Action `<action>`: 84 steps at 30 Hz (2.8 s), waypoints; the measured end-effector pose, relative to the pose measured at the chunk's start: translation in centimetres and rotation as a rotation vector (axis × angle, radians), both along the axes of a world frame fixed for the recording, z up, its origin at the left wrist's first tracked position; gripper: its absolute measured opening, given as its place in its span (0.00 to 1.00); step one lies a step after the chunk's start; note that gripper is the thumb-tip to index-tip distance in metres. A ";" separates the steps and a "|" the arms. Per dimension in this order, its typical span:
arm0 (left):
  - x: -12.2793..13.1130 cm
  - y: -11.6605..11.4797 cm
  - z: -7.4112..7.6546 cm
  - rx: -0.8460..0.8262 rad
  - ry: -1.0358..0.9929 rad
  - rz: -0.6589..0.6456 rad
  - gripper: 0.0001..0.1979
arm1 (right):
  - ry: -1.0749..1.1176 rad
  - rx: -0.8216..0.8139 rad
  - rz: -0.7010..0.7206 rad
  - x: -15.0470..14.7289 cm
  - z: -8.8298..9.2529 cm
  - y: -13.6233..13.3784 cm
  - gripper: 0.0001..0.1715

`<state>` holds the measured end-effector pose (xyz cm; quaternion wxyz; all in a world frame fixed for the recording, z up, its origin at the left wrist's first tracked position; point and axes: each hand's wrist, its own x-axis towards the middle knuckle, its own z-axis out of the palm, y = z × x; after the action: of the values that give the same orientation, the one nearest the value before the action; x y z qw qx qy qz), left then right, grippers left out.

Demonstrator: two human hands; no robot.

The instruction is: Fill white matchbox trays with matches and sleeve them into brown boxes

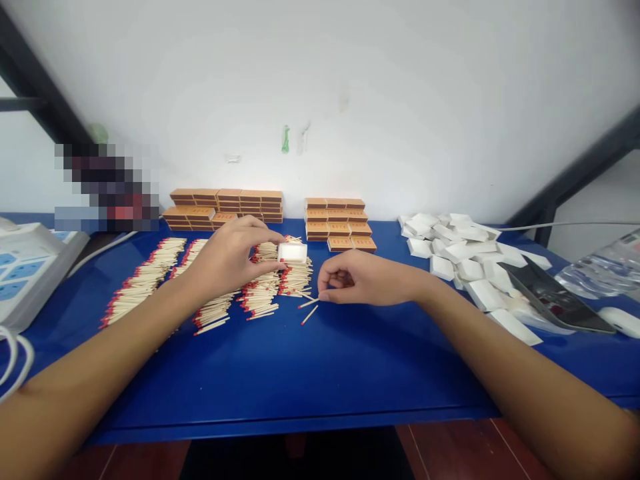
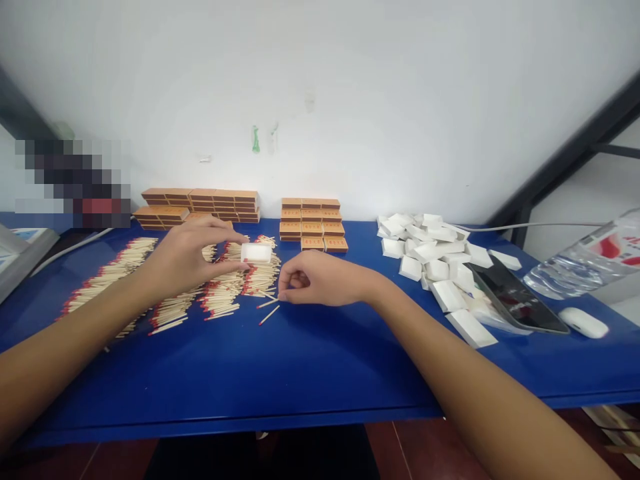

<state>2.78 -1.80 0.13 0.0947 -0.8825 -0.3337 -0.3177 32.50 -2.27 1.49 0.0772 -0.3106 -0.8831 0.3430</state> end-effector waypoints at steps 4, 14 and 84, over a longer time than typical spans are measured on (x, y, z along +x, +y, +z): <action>0.4 -0.4 0.2 -0.014 -0.006 -0.003 0.18 | -0.013 -0.064 0.085 -0.1 -0.2 -0.1 0.12; 0.3 -0.5 0.2 0.013 0.009 0.014 0.19 | -0.050 -0.040 0.076 -0.1 -0.8 0.2 0.08; 0.7 -0.7 0.2 -0.037 0.002 0.021 0.20 | 0.048 0.260 -0.136 -3.3 -2.7 -2.3 0.05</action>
<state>3.45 -2.49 0.34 0.0821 -0.8807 -0.3487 -0.3098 29.24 -4.60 -1.22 0.1609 -0.3490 -0.8949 0.2268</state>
